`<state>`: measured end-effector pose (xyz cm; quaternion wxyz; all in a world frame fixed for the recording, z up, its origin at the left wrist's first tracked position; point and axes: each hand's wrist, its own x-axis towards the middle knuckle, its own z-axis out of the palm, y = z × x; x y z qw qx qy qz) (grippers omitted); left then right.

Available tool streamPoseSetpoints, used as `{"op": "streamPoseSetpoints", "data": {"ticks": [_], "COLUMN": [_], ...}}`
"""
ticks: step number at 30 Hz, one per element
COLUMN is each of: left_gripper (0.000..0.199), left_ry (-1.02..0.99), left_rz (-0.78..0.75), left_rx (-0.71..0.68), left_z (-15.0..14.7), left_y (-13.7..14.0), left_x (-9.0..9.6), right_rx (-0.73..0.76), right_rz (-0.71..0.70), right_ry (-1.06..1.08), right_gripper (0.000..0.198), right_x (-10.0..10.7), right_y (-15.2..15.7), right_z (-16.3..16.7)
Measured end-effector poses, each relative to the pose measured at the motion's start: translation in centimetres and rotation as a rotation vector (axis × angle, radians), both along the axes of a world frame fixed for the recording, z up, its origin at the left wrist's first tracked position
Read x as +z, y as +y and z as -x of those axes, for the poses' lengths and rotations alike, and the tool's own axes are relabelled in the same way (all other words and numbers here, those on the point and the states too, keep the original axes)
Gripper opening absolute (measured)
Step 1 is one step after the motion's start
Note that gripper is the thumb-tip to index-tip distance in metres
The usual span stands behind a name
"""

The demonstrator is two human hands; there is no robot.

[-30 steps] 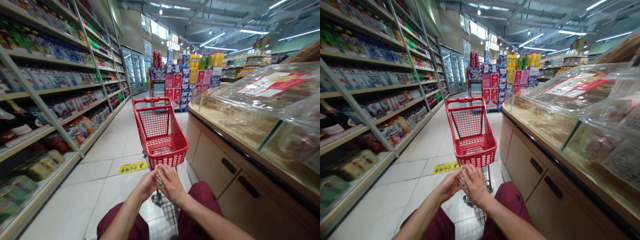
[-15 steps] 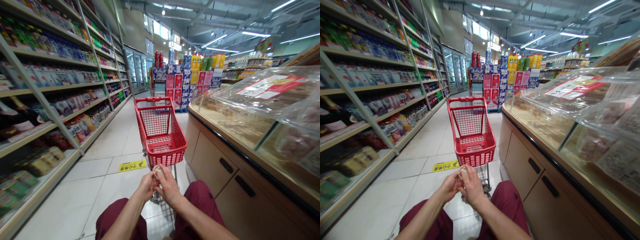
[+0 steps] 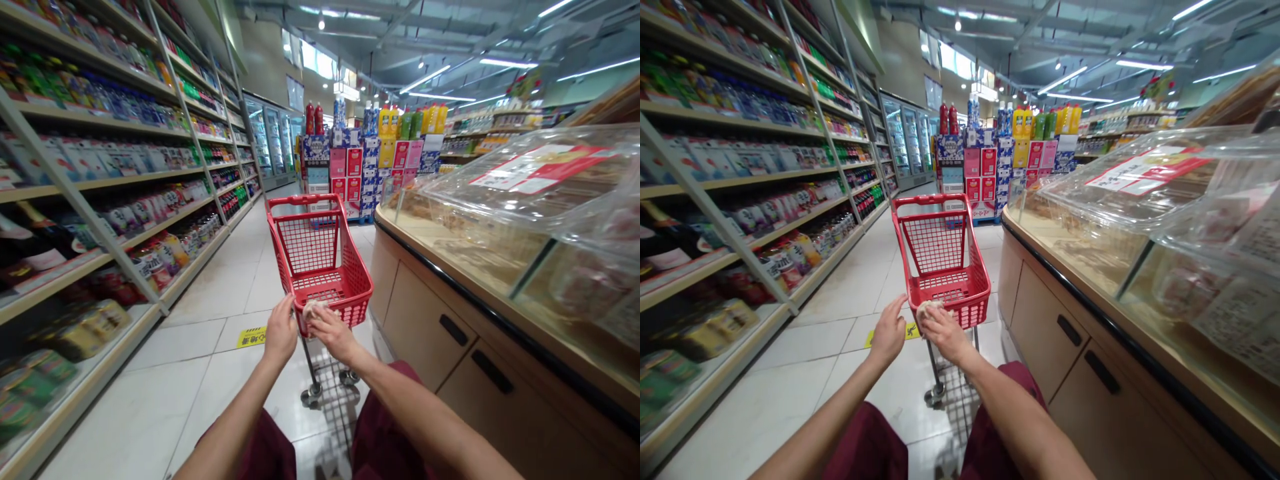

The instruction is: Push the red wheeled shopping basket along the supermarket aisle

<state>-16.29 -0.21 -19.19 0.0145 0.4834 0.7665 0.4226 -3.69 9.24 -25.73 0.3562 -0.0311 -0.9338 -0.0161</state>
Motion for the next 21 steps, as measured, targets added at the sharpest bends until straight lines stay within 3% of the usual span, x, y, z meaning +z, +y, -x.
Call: {"op": "streamPoseSetpoints", "data": {"ticks": [3, 6, 10, 16, 21], "left_gripper": [0.053, 0.052, 0.043, 0.040, 0.040], "left_ry": [0.288, 0.398, 0.461, 0.474, 0.368], "left_rz": [0.237, 0.404, 0.453, 0.501, 0.461], "left_rx": [-0.167, -0.169, -0.087, -0.030, -0.035], "left_z": [-0.6, -1.0, -1.1, -1.1, -1.0], "left_y": [0.5, 0.9, 1.5, 1.7, 2.3], "left_x": [0.2, 0.4, 1.1, 1.5, 0.8], "right_rx": [-0.001, -0.038, -0.128, -0.100, -0.197], "right_rz": [-0.004, 0.029, 0.090, 0.119, 0.137], "right_ry": [-0.114, -0.011, 0.194, 0.079, 0.346], "right_gripper": [0.015, 0.020, 0.027, 0.019, 0.027], "right_x": [-3.3, -2.5, -0.3, -4.1, -0.6], "right_y": [-0.6, -0.6, 0.5, 0.5, 2.0], "right_z": [-1.4, -2.4, -2.4, -4.5, -3.8]}}
